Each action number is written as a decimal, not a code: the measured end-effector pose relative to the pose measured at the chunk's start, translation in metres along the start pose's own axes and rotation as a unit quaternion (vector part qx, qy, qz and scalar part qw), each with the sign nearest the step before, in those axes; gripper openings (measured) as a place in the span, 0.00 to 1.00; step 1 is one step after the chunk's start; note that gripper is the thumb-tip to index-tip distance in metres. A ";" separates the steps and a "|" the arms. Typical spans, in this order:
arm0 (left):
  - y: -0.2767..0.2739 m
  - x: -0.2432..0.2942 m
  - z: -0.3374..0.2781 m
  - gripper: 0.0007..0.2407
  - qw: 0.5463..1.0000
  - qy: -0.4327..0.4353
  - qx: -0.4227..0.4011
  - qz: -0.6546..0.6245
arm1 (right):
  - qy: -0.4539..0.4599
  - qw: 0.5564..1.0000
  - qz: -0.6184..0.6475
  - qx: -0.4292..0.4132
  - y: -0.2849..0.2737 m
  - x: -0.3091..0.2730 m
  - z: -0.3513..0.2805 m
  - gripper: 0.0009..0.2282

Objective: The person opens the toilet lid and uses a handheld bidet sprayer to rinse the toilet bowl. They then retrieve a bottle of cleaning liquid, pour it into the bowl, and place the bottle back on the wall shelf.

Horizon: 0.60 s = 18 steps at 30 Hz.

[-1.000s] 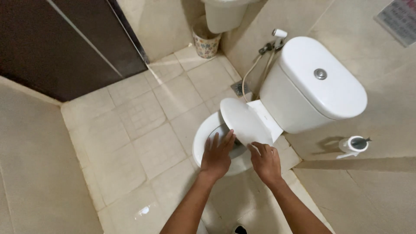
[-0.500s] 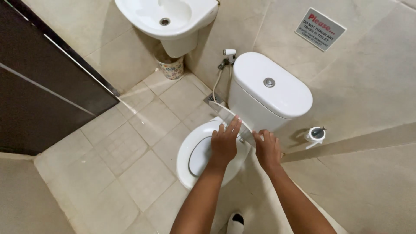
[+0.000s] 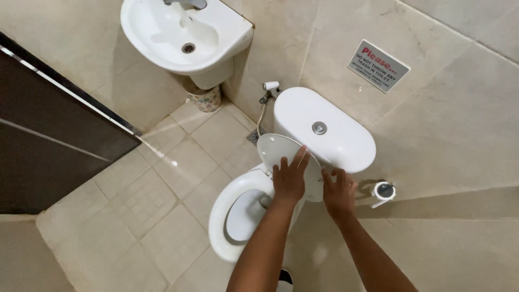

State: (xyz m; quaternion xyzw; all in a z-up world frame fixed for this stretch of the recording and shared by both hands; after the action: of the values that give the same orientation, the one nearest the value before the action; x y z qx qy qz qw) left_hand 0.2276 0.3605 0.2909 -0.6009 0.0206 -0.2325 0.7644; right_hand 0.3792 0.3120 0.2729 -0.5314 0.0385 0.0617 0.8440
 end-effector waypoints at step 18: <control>-0.022 0.012 0.023 0.42 0.965 -0.060 -0.236 -0.099 | 0.064 0.997 -0.050 0.000 0.027 0.019 -0.002 0.21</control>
State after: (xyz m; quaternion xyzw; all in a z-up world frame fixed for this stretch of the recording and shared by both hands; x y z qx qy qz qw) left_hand 0.2384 0.3726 0.3206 -0.7764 -0.0307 -0.2593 0.5736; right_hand 0.3941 0.3232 0.2452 -0.5352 0.0657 -0.0151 0.8420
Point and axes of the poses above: each hand's wrist, its own z-axis towards the middle knuckle, its own y-axis out of the palm, x = y × z, the point moved 6 cm from there along z, towards the middle knuckle, and after that the axes turned 7 degrees about y, right-handed, at the moved point
